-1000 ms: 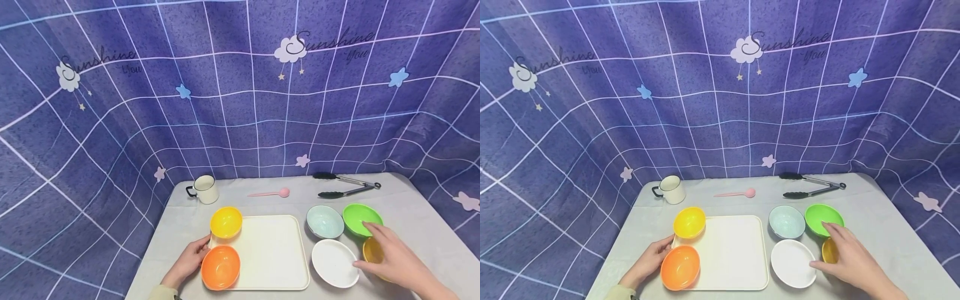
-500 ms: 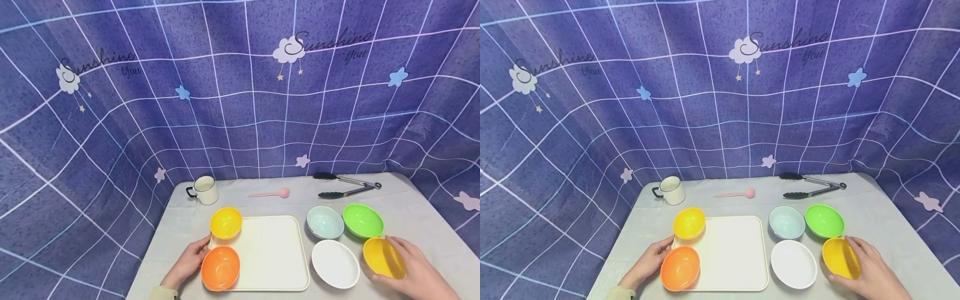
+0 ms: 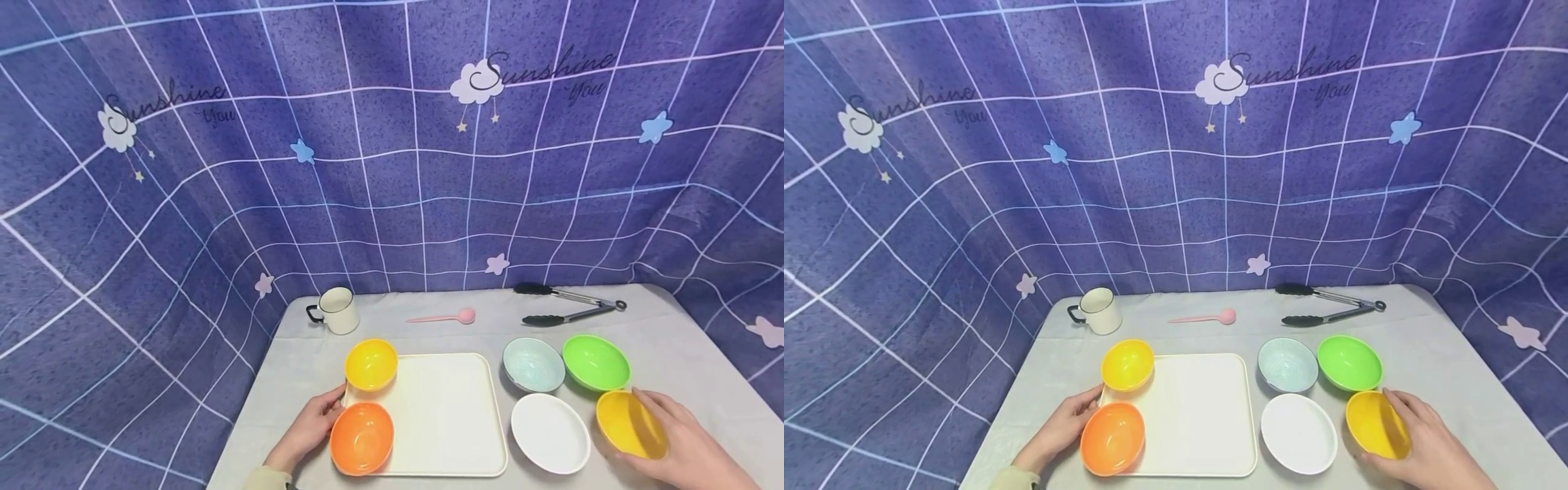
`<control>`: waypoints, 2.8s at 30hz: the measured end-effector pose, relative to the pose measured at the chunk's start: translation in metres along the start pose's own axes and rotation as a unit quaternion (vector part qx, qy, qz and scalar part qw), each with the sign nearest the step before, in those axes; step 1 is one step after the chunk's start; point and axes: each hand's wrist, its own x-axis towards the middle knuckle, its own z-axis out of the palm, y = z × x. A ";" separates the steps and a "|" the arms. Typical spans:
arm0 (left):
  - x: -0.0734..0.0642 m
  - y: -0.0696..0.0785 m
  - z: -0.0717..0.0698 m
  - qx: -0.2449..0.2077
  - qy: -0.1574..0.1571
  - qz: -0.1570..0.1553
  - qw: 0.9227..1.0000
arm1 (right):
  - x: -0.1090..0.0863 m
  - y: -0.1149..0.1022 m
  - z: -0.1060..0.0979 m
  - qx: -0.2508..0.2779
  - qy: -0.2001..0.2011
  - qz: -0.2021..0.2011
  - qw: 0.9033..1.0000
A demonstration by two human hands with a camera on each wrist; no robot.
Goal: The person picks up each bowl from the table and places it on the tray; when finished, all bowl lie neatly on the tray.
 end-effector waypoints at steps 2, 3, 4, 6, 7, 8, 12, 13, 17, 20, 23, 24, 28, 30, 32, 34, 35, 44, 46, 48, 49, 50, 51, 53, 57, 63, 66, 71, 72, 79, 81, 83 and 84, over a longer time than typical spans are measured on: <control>0.000 0.000 0.000 0.002 -0.001 0.005 1.000 | 0.002 0.000 -0.001 0.000 0.007 -0.004 1.000; 0.000 0.000 0.000 0.002 -0.001 0.008 1.000 | 0.003 0.000 -0.003 0.001 0.010 -0.006 1.000; 0.000 0.001 0.000 0.002 -0.002 0.010 1.000 | 0.004 -0.002 -0.004 -0.002 0.011 -0.007 1.000; 0.000 0.000 -0.001 -0.003 -0.001 0.018 1.000 | 0.006 -0.002 -0.008 -0.001 0.019 -0.012 1.000; -0.001 0.000 -0.001 -0.003 0.000 0.021 1.000 | 0.007 -0.004 -0.010 -0.004 0.020 -0.012 1.000; -0.001 0.000 -0.001 -0.005 0.000 0.022 1.000 | 0.009 -0.005 -0.012 -0.008 0.020 -0.011 1.000; -0.001 -0.001 -0.002 -0.007 0.000 0.020 1.000 | 0.015 -0.010 -0.022 -0.020 0.017 -0.008 1.000; -0.001 -0.001 -0.002 -0.006 0.000 0.018 1.000 | 0.017 -0.011 -0.023 -0.024 0.017 -0.009 1.000; 0.000 -0.002 -0.002 -0.005 -0.001 0.012 1.000 | 0.023 -0.016 -0.028 -0.022 0.019 -0.015 0.999; -0.001 -0.002 -0.003 -0.006 -0.001 0.011 1.000 | 0.030 -0.020 -0.030 -0.019 0.029 -0.024 0.999; -0.001 -0.001 -0.002 -0.007 -0.001 0.008 1.000 | 0.039 -0.027 -0.032 -0.015 0.038 -0.041 0.998; -0.001 -0.001 -0.002 -0.007 0.000 0.006 1.000 | 0.043 -0.030 -0.033 -0.014 0.041 -0.049 0.998; -0.001 0.001 -0.002 -0.007 0.000 0.002 1.000 | 0.059 -0.048 -0.036 -0.007 0.026 -0.060 0.998; -0.001 0.001 -0.002 -0.008 0.000 0.001 1.000 | 0.069 -0.058 -0.036 -0.005 0.014 -0.063 0.998; -0.002 0.002 -0.002 -0.009 -0.002 0.002 1.000 | 0.080 -0.068 -0.034 0.002 0.003 -0.072 0.997; -0.002 0.002 -0.002 -0.008 -0.004 0.001 1.000 | 0.091 -0.079 -0.031 0.006 -0.009 -0.084 0.996; -0.002 0.003 -0.002 -0.008 -0.004 0.001 1.000 | 0.097 -0.083 -0.028 0.008 -0.013 -0.092 0.996; -0.001 0.003 0.000 -0.003 -0.001 -0.002 1.000 | 0.148 -0.127 0.014 0.015 -0.087 -0.131 0.987; -0.001 0.004 0.000 -0.004 -0.002 -0.003 1.000 | 0.157 -0.136 0.026 0.018 -0.096 -0.145 0.985; -0.001 0.004 0.001 -0.006 -0.003 -0.003 1.000 | 0.166 -0.143 0.037 0.019 -0.101 -0.158 0.982; 0.000 0.004 0.001 -0.007 -0.003 -0.003 1.000 | 0.170 -0.147 0.043 0.022 -0.104 -0.162 0.981; 0.000 0.004 0.001 -0.006 -0.003 -0.002 1.000 | 0.174 -0.149 0.048 0.024 -0.108 -0.165 0.980; 0.000 0.004 0.001 -0.006 -0.004 -0.002 1.000 | 0.177 -0.152 0.053 0.027 -0.111 -0.167 0.979; 0.001 0.003 0.001 -0.004 -0.004 -0.001 1.000 | 0.184 -0.158 0.063 0.037 -0.120 -0.169 0.978; 0.000 0.003 0.000 0.002 -0.002 0.000 1.000 | 0.195 -0.169 0.086 0.040 -0.147 -0.172 0.973; -0.001 0.000 -0.002 0.006 -0.002 0.004 1.000 | 0.208 -0.185 0.113 0.052 -0.184 -0.156 0.969; -0.001 -0.001 -0.002 0.010 0.001 0.007 1.000 | 0.212 -0.191 0.125 0.053 -0.191 -0.160 0.967; -0.003 0.000 -0.001 0.013 0.003 0.012 1.000 | 0.215 -0.197 0.139 0.049 -0.195 -0.166 0.966; -0.004 0.001 -0.001 0.013 0.003 0.012 1.000 | 0.215 -0.198 0.141 0.048 -0.194 -0.166 0.966; -0.004 0.001 0.000 0.014 0.006 0.010 1.000 | 0.214 -0.207 0.154 0.045 -0.195 -0.173 0.964; -0.003 0.000 0.000 0.014 0.005 0.011 1.000 | 0.213 -0.210 0.156 0.044 -0.193 -0.175 0.965; -0.003 -0.001 0.000 0.007 0.002 0.012 1.000 | 0.212 -0.212 0.157 0.047 -0.193 -0.175 0.964; -0.002 -0.001 0.000 0.004 0.001 0.011 1.000 | 0.212 -0.213 0.158 0.046 -0.192 -0.177 0.964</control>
